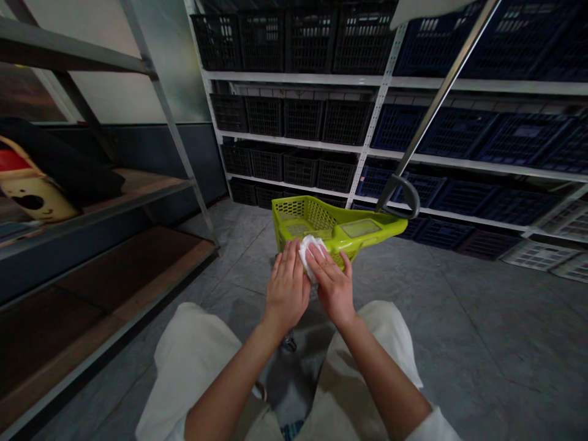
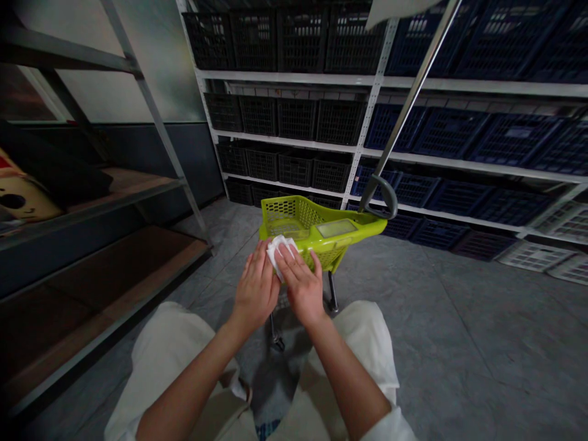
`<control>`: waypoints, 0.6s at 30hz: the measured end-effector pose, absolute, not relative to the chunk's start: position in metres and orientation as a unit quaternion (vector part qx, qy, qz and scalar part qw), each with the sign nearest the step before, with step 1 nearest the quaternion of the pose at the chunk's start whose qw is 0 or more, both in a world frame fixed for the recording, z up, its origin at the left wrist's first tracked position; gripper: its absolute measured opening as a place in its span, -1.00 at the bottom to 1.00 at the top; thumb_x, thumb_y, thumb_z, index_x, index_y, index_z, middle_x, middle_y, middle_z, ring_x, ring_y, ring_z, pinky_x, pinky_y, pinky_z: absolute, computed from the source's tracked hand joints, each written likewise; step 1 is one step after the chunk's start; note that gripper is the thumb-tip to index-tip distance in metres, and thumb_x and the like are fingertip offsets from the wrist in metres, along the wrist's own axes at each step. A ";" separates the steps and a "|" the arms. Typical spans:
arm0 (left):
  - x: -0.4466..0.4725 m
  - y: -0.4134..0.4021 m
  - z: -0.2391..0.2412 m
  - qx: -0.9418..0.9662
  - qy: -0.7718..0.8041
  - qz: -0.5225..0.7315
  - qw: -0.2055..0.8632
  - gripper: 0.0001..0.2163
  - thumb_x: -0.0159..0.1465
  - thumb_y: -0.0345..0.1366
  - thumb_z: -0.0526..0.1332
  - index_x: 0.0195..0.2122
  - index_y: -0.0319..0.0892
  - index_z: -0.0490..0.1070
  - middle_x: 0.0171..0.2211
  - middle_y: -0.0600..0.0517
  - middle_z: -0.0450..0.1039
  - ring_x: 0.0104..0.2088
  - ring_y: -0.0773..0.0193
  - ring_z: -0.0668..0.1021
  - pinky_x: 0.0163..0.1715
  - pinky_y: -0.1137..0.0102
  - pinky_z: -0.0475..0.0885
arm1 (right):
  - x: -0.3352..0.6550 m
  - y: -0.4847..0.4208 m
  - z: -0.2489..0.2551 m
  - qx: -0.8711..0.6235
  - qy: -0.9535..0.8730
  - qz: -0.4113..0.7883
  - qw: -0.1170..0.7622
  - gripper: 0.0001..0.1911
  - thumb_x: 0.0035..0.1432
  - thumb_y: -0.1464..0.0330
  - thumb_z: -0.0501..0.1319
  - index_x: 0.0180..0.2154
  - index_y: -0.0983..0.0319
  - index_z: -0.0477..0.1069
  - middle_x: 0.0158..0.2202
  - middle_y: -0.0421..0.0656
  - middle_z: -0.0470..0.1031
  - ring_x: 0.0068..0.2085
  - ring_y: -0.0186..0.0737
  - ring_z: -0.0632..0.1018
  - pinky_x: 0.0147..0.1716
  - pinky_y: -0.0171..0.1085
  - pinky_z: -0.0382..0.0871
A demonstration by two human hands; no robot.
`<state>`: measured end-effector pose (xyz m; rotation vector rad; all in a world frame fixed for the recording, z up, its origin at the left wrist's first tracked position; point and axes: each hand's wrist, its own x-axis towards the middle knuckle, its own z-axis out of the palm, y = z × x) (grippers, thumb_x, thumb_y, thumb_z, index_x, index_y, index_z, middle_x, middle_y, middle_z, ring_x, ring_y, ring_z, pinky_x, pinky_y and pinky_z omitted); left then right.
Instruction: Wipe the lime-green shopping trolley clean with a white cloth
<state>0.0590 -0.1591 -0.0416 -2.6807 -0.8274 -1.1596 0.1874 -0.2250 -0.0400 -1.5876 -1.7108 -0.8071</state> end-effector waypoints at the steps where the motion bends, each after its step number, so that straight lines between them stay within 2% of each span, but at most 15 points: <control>1: 0.058 -0.158 -0.041 -0.882 -0.274 -0.380 0.054 -0.38 0.38 -0.41 -0.04 0.44 -0.36 -0.24 0.41 -0.29 0.03 0.43 0.02 0.08 0.33 0.05 0.18 | 0.194 -0.225 -0.040 -0.607 -0.653 -0.315 0.326 -0.28 0.22 0.60 -0.01 0.36 0.07 0.10 0.28 -0.16 0.39 0.33 -0.31 0.33 0.39 -0.10 -0.21; 7: 0.061 -0.160 -0.039 -0.881 -0.289 -0.371 0.047 -0.35 0.40 -0.37 -0.04 0.44 -0.38 -0.30 0.42 -0.28 -0.01 0.43 0.05 0.07 0.34 0.08 0.17 | 0.230 -0.223 -0.036 -0.679 -0.512 -0.358 0.386 -0.20 0.10 0.65 -0.05 0.32 0.03 0.19 0.23 -0.17 0.44 0.27 -0.23 0.42 0.38 0.01 -0.20; 11: 0.063 -0.163 -0.041 -0.880 -0.285 -0.377 0.039 -0.37 0.38 -0.40 -0.03 0.43 -0.40 -0.22 0.41 -0.30 0.01 0.44 0.03 0.04 0.34 0.05 0.16 | 0.198 -0.223 -0.036 -0.645 -0.590 -0.319 0.367 -0.24 0.15 0.61 -0.02 0.36 0.10 0.11 0.28 -0.14 0.39 0.33 -0.25 0.33 0.36 -0.07 -0.09; 14: 0.061 -0.161 -0.042 -0.882 -0.278 -0.378 0.042 -0.39 0.38 -0.42 -0.05 0.43 -0.38 -0.19 0.41 -0.30 0.03 0.43 0.02 0.05 0.34 0.04 0.16 | 0.194 -0.224 -0.037 -0.602 -0.660 -0.305 0.331 -0.26 0.18 0.60 -0.01 0.36 0.10 0.10 0.28 -0.14 0.38 0.34 -0.29 0.31 0.37 -0.12 -0.09; 18: 0.058 -0.159 -0.040 -0.883 -0.286 -0.370 0.045 -0.38 0.42 -0.36 -0.07 0.45 -0.35 -0.31 0.42 -0.27 0.00 0.43 0.05 0.09 0.33 0.07 0.18 | 0.230 -0.224 -0.039 -0.662 -0.555 -0.347 0.365 -0.20 0.07 0.64 -0.05 0.32 0.07 0.18 0.25 -0.14 0.43 0.29 -0.26 0.39 0.36 -0.03 -0.14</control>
